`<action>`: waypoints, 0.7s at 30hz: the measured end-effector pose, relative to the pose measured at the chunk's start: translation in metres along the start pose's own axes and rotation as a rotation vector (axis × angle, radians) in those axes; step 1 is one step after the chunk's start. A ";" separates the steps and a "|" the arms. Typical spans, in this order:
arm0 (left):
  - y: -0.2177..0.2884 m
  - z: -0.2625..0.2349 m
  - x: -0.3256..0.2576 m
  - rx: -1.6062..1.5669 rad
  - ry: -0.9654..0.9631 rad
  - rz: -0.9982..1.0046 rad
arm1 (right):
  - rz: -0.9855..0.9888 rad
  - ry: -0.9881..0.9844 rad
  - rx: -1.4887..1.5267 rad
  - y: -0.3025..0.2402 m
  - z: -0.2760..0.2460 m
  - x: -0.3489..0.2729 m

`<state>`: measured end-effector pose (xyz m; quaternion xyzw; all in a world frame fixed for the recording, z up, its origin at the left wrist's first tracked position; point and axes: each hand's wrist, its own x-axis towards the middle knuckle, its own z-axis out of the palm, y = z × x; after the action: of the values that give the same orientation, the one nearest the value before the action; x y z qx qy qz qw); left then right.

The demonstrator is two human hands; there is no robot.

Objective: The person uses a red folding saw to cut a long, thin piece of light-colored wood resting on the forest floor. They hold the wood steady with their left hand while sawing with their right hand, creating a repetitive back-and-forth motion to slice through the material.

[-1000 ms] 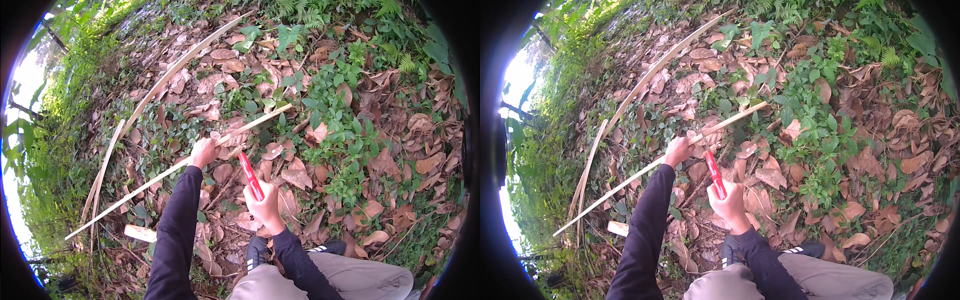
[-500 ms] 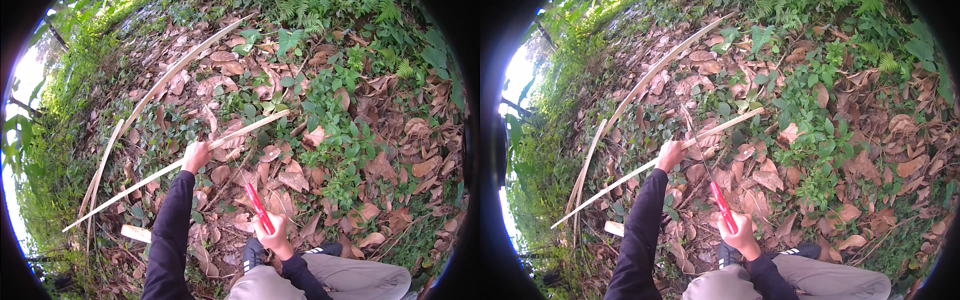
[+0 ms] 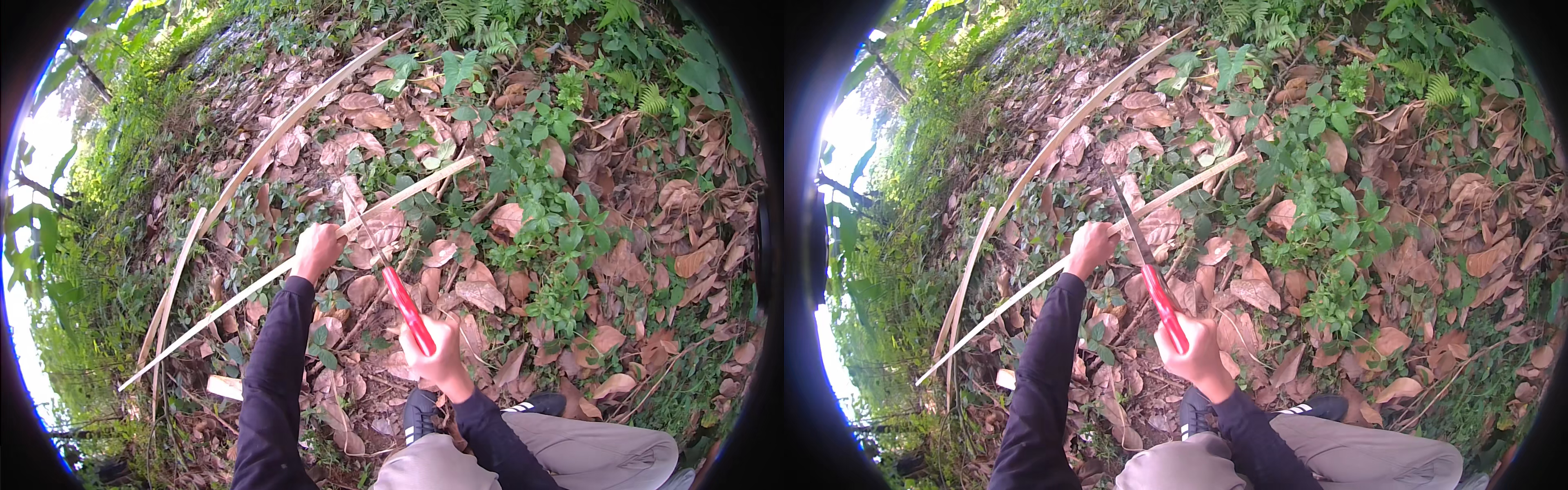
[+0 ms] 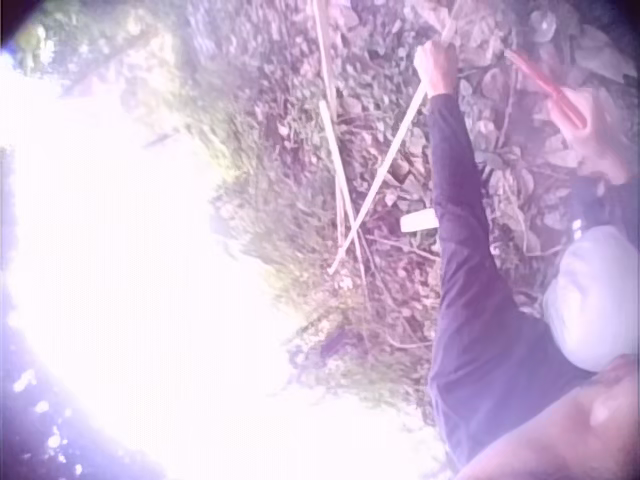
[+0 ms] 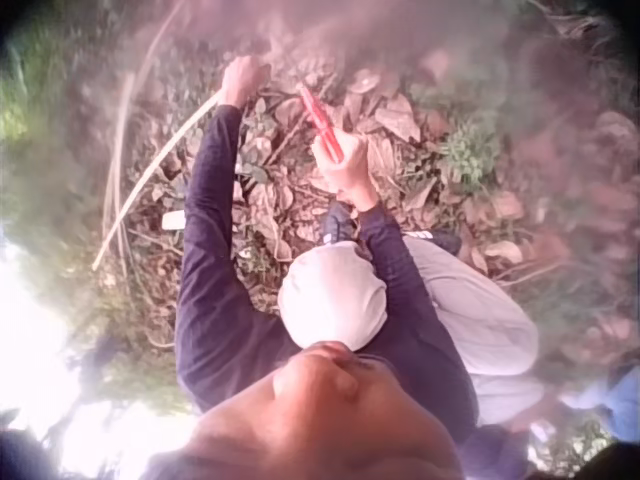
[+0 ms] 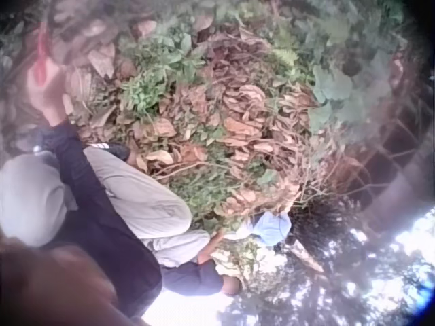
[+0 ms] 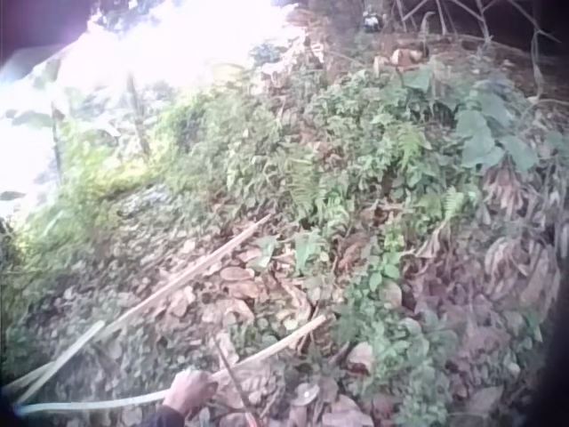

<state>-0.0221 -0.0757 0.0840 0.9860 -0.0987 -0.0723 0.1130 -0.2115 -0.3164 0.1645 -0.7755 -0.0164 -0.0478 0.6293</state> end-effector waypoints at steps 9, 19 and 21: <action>-0.005 0.002 0.006 0.005 0.011 -0.024 | 0.044 -0.020 0.031 0.000 0.014 0.002; 0.005 0.000 0.013 -0.027 0.010 -0.039 | -0.045 0.037 -0.049 0.012 0.024 0.068; 0.001 0.001 0.016 -0.050 -0.052 -0.080 | -0.010 0.002 -0.049 0.015 0.032 0.058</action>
<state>-0.0068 -0.0802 0.0819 0.9838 -0.0603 -0.1047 0.1322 -0.1506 -0.2906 0.1490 -0.7906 -0.0185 -0.0523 0.6099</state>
